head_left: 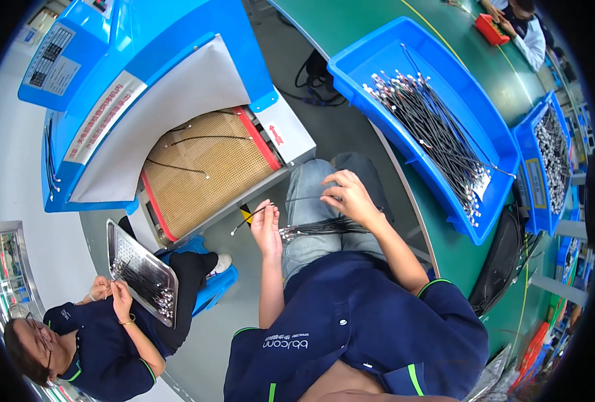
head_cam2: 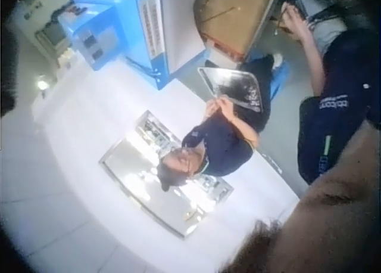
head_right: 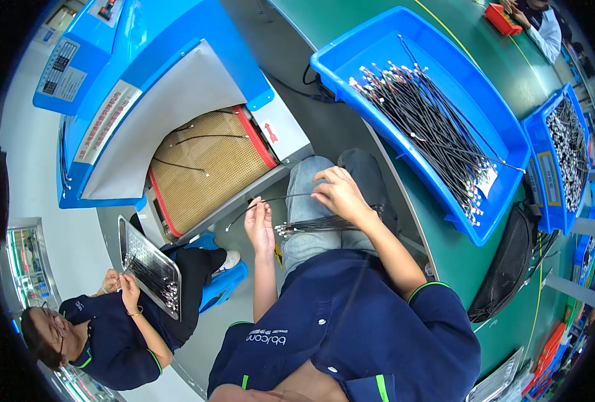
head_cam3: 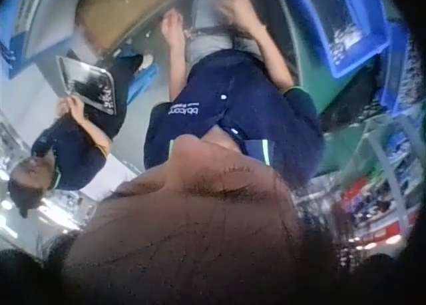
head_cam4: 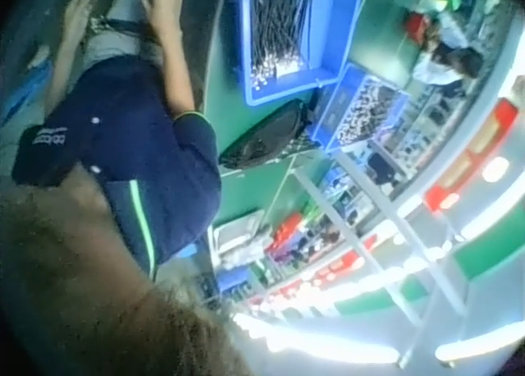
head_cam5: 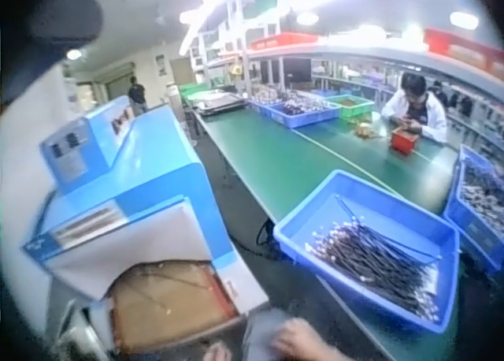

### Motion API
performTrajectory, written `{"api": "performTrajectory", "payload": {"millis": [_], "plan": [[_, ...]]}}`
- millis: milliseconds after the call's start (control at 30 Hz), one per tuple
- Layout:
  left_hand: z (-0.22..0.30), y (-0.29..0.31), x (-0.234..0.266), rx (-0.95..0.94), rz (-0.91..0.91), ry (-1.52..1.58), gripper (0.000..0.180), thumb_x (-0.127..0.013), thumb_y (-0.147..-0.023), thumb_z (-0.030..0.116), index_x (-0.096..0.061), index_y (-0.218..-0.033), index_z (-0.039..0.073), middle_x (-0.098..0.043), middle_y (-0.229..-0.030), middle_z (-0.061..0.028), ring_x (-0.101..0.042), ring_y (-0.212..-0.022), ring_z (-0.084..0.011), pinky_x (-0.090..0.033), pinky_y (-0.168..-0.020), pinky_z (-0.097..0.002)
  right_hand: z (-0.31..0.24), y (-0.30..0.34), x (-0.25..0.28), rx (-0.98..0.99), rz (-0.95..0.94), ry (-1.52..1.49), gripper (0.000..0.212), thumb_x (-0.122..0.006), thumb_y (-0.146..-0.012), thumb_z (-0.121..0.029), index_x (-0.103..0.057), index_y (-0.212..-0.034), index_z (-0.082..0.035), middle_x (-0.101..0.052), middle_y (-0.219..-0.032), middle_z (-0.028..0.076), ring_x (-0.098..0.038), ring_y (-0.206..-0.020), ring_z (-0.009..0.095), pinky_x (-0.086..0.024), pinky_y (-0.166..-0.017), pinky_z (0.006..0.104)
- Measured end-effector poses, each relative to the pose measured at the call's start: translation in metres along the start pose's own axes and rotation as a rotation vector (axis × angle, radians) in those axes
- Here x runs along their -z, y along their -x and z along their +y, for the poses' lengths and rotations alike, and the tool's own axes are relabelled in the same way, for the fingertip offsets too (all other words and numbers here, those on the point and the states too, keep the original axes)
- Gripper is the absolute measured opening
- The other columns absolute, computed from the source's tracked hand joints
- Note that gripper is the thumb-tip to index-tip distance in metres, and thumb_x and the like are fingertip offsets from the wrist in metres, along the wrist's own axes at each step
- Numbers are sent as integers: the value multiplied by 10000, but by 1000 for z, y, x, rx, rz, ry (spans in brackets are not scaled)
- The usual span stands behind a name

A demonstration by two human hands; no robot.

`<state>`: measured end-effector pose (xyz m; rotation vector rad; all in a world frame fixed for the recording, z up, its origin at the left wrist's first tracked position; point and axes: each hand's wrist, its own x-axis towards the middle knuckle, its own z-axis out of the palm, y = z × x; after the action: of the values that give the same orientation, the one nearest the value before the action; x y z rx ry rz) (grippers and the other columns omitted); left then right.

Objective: The person assembles wire harnesses by inserting plastic pins into an electronics housing with a hand inserter.

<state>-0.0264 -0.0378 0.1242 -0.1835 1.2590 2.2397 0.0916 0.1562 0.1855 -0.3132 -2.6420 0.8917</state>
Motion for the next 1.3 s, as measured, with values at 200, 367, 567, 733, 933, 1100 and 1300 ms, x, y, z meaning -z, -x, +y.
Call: {"api": "performTrajectory", "payload": {"millis": [200, 367, 567, 733, 933, 1100, 1300], "plan": [[-6, 12, 22, 5, -417, -748, 461, -658, -850, 131, -478, -1261, 27, -578, -1148, -104, -552, -1082, -206, -432, -957, -318, -31, -24, -24, -43, 59, -43, 105, -729, -716, -150, -688, -757, -62, -612, -983, 45, -548, -955, 251, -420, -872, 376], [-17, 63, 19, -389, -872, -1517, 569, -733, -725, 204, -513, -1226, 48, -468, -1267, -180, -416, -1223, -346, -316, -1057, -480, -63, -72, -64, -81, 83, -106, 123, -721, -727, -172, -685, -757, -58, -615, -981, 64, -552, -954, 258, -441, -832, 370], [-5, 100, 43, -450, -910, -1495, 582, -735, -697, 134, -504, -1227, 71, -429, -1309, -149, -406, -1236, -329, -305, -1053, -511, -106, -130, -120, -196, 110, -95, 135, -736, -684, -162, -672, -705, -45, -618, -889, 91, -567, -896, 284, -449, -817, 402], [-3, 105, 74, -573, -954, -1449, 541, -729, -671, 113, -517, -1168, 88, -461, -1261, -135, -410, -1227, -309, -299, -1056, -476, -145, -153, -147, -268, 110, -42, 168, -743, -682, -170, -668, -683, -19, -629, -886, 135, -580, -873, 308, -479, -785, 421], [-7, 114, 84, -737, -963, -1478, 374, -697, -678, 138, -579, -1026, 64, -509, -1161, -127, -434, -1182, -295, -316, -1040, -450, -174, -146, -131, -329, 48, -56, 211, -756, -664, -223, -698, -746, -37, -636, -873, 132, -568, -860, 307, -466, -805, 384], [29, 146, 55, -656, -891, -1525, 231, -575, -762, 87, -589, -989, 47, -538, -1040, -130, -482, -1075, -296, -329, -1025, -457, -196, -35, -65, -62, 329, -225, 289, -711, -767, -180, -626, -1003, -36, -613, -955, 124, -558, -915, 298, -451, -809, 376], [36, 172, 45, -767, -1018, -1565, 202, -580, -748, 74, -599, -950, 76, -545, -871, -95, -532, -931, -268, -299, -1030, -506, -220, 191, 40, -518, 356, -40, 177, -651, -808, -64, -649, -971, 2, -632, -876, 126, -603, -811, 247, -471, -738, 322]]}}
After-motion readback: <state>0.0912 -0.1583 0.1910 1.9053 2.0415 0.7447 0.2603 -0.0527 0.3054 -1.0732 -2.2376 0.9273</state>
